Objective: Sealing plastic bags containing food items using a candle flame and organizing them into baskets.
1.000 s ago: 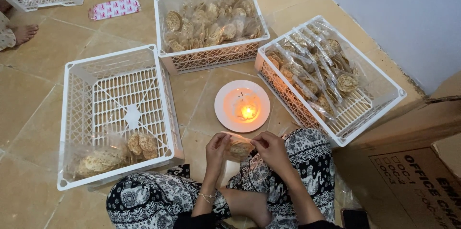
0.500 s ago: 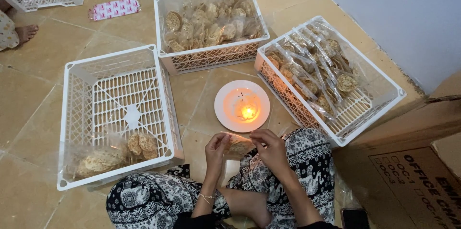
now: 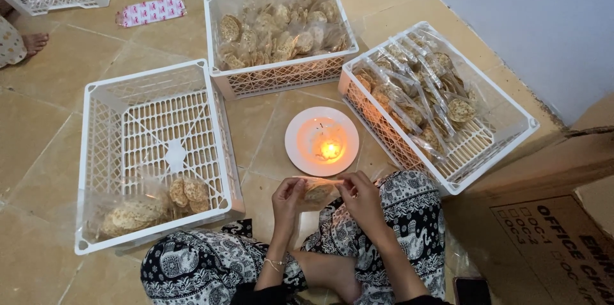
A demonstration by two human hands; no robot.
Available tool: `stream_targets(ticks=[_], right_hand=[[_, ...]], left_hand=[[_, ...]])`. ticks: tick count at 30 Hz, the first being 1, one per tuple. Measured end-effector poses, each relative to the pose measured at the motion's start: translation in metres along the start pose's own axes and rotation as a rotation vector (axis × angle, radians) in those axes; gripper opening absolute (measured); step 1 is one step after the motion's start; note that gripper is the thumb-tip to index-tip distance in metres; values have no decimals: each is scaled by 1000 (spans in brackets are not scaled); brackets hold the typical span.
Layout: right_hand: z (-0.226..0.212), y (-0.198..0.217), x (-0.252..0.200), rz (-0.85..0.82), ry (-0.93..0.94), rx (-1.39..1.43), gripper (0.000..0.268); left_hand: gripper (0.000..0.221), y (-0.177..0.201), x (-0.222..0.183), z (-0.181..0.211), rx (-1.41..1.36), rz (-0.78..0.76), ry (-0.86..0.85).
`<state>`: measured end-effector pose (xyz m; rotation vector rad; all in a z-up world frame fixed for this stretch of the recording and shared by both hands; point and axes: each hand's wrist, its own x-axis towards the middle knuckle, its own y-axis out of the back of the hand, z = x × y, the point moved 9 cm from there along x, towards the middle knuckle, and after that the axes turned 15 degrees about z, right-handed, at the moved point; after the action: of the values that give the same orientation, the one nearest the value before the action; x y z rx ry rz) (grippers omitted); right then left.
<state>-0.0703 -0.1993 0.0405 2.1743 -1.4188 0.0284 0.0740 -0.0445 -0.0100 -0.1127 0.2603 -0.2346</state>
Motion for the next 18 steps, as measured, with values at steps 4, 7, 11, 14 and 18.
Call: stream_targets(ticks=[4, 7, 11, 14, 18], right_hand=[[-17, 4, 2, -16, 10, 2, 18], [-7, -1, -1, -55, -25, 28, 10], [-7, -1, -2, -45, 3, 13, 7], [-5, -2, -2, -14, 24, 0, 2], [1, -4, -5, 9, 54, 1, 8]], left_hand=[[12, 2, 3, -3, -13, 2, -6], [12, 0, 5, -8, -15, -3, -14], [13, 1, 4, -10, -32, 5, -2], [15, 3, 8, -13, -27, 6, 1], [14, 3, 8, -15, -36, 17, 26]])
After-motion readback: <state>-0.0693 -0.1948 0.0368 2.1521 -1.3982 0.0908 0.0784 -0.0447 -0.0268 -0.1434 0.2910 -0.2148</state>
